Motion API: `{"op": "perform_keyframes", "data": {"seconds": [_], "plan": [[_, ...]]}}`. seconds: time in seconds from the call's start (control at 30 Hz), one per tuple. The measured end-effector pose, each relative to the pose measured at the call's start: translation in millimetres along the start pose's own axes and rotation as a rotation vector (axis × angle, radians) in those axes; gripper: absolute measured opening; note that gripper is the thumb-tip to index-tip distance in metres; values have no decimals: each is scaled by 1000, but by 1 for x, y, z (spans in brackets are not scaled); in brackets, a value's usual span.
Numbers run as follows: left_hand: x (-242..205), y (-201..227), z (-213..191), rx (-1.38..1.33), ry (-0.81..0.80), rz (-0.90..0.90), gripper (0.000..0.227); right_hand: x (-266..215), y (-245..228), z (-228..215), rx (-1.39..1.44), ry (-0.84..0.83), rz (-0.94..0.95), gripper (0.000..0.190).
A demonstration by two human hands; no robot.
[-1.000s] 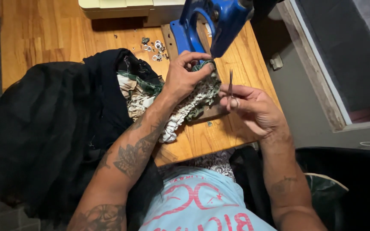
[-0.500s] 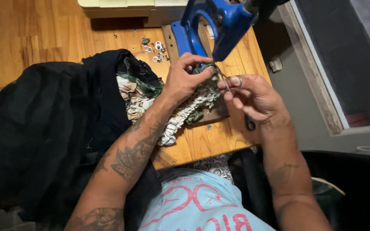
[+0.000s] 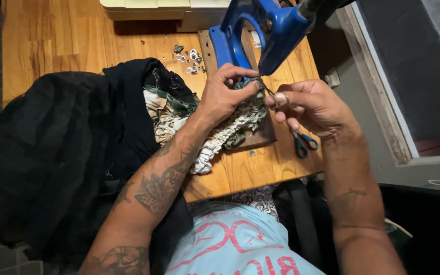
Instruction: Attaching metal studs to a garment using a manual press and trimming with scissors
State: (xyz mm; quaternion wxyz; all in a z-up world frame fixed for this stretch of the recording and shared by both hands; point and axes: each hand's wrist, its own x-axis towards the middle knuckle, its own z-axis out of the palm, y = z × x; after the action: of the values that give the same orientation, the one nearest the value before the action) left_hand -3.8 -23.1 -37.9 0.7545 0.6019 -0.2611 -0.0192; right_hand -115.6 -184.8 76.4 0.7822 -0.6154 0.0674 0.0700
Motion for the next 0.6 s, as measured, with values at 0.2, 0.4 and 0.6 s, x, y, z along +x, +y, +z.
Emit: {"op": "perform_keyframes", "data": {"seconds": [0.2,0.4,0.6], "plan": [[0,2,-1,-12,-6,-29,28,0,-5,-7,-71,9,8,10],[-1,5,-1,-23,-6,-37,28,7,1,-27,-108,-4,0,10],[-1,0,0,-28,13,-35,28,6,-9,-15,-128,-5,-9,15]]}}
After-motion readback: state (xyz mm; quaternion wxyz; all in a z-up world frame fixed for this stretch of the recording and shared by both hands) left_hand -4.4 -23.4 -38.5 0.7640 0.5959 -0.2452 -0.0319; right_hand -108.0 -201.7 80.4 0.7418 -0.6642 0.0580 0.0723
